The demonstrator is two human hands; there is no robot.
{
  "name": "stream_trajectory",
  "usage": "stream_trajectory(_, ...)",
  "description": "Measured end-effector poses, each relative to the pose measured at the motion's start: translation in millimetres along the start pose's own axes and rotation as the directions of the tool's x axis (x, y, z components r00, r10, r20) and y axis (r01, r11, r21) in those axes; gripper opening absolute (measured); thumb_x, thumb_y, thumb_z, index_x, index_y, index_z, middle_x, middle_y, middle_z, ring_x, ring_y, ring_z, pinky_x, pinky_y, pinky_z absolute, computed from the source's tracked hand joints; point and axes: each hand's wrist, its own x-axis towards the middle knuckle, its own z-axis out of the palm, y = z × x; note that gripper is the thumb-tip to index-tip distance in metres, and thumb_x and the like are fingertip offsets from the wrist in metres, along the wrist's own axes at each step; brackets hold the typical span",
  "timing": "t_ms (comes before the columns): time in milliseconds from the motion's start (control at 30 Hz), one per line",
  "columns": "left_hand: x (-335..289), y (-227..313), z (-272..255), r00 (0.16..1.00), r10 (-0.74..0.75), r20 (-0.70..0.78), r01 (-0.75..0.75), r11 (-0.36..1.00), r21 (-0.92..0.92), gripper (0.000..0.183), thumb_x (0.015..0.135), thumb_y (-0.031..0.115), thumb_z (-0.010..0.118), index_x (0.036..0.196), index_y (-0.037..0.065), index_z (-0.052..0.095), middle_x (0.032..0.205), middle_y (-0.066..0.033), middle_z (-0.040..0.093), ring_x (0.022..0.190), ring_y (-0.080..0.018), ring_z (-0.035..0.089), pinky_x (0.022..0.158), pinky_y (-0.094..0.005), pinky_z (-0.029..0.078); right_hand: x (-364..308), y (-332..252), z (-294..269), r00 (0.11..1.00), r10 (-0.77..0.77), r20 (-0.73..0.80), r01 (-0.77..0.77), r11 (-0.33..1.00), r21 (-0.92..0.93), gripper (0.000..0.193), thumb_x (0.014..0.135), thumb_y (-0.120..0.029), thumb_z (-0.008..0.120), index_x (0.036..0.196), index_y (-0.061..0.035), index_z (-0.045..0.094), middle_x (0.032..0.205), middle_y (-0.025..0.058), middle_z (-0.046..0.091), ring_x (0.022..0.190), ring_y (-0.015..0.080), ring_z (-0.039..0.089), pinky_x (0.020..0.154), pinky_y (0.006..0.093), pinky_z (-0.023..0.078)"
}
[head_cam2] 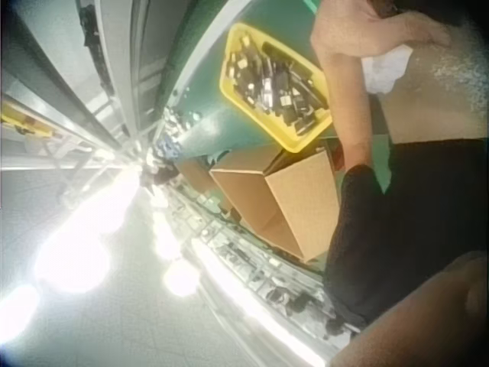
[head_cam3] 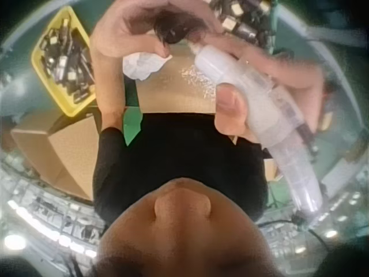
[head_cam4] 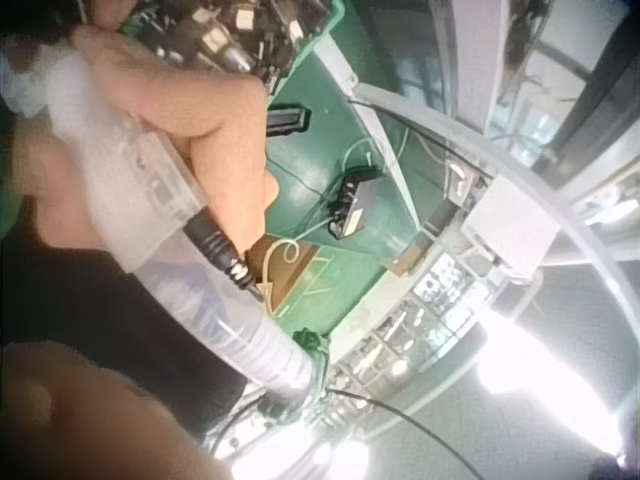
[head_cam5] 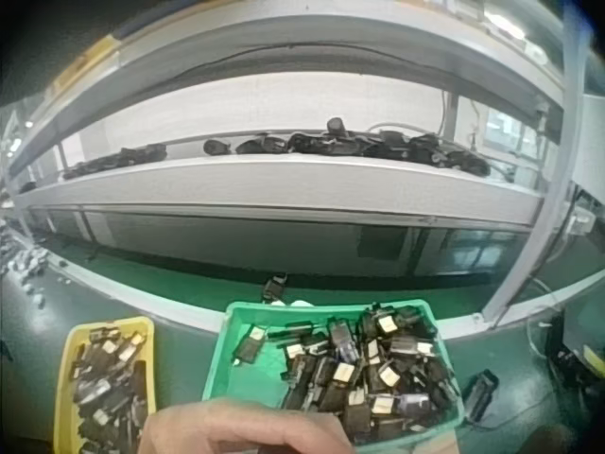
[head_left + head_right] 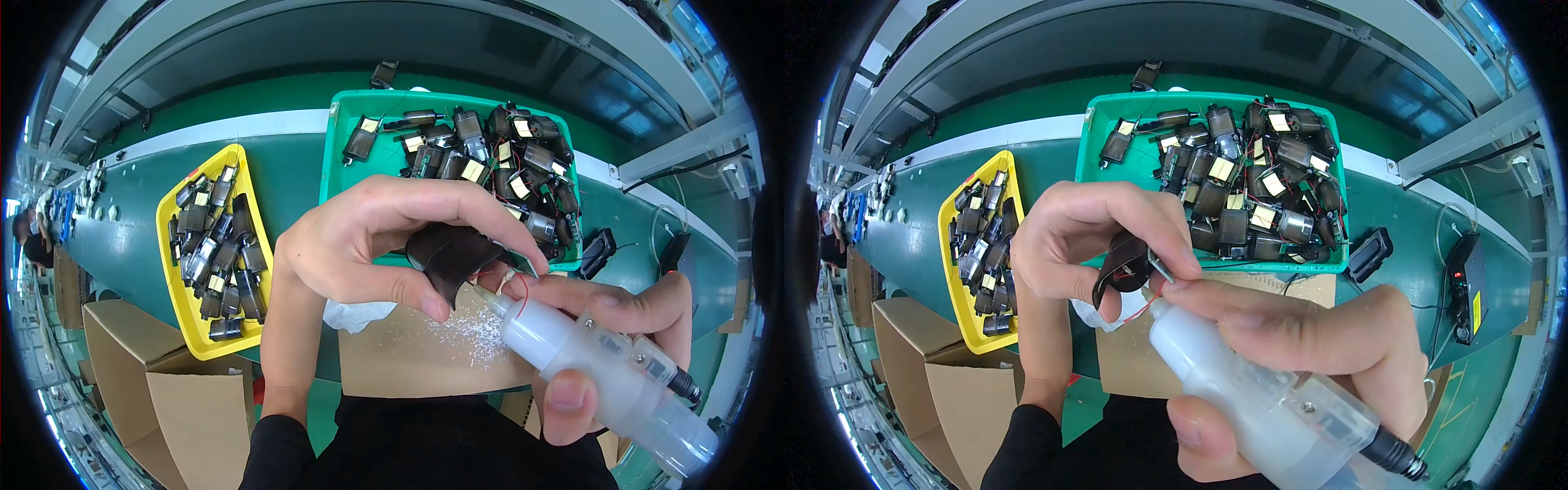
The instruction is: The person repeatedly picks small black electronic components from a green tray, applies a clear liquid from a syringe-like dispenser to the component, and places the treated item into a yellow tray. The process is repeated for multiple units throughout the clip.
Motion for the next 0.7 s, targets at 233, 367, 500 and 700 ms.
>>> stream_trajectory(233, 0, -1, 0, 1.000, 0.005, -0.004, -0.006, 0.999, -0.044, 0.052, 0.073, 0.017, 0.075, 0.107, -0.013, 0.052, 0.100, -0.0246, 0.057, 0.084, -0.0243, 0.056, 0.068, -0.0316, 0.047, -1, 1, 2, 1.000, -0.016, -0.020, 0.016, 1.000, 0.014, 0.054, 0.077, -0.026, 0.068, 0.096, 0.0037, 0.027, 0.087, 0.0293, 0.061, 0.082, 0.0292, 0.065, 0.077, 0.0351, 0.053)
stream_trajectory(367, 1, -4, -1, 0.999, 0.044, 0.004, -0.044, 0.997, -0.069, 0.052, 0.073, 0.017, 0.075, 0.107, -0.014, 0.051, 0.100, -0.0250, 0.057, 0.083, -0.0240, 0.055, 0.066, -0.0310, 0.047, -2, 1, 3, 0.999, -0.022, -0.033, 0.023, 0.999, 0.029, 0.054, 0.078, -0.027, 0.067, 0.097, 0.0033, 0.027, 0.087, 0.0294, 0.061, 0.081, 0.0294, 0.065, 0.076, 0.0356, 0.054)
stream_trajectory(500, 2, -5, -1, 0.998, 0.058, 0.003, -0.058, 0.995, -0.082, 0.052, 0.072, 0.016, 0.075, 0.107, -0.013, 0.051, 0.100, -0.0249, 0.057, 0.083, -0.0237, 0.055, 0.065, -0.0306, 0.046, -2, 1, 2, 0.999, -0.027, -0.043, 0.029, 0.999, 0.045, 0.054, 0.078, -0.028, 0.067, 0.098, 0.0029, 0.027, 0.087, 0.0295, 0.061, 0.081, 0.0296, 0.065, 0.076, 0.0362, 0.054)
stream_trajectory(700, -5, 0, 0, 0.999, 0.042, -0.016, -0.043, 0.995, -0.088, 0.053, 0.072, 0.015, 0.076, 0.109, -0.013, 0.050, 0.102, -0.0247, 0.057, 0.085, -0.0235, 0.055, 0.068, -0.0314, 0.047, -2, 6, 12, 0.995, -0.056, -0.085, 0.066, 0.991, 0.116, 0.055, 0.079, -0.030, 0.066, 0.099, 0.0022, 0.027, 0.086, 0.0297, 0.060, 0.080, 0.0300, 0.065, 0.075, 0.0370, 0.054)
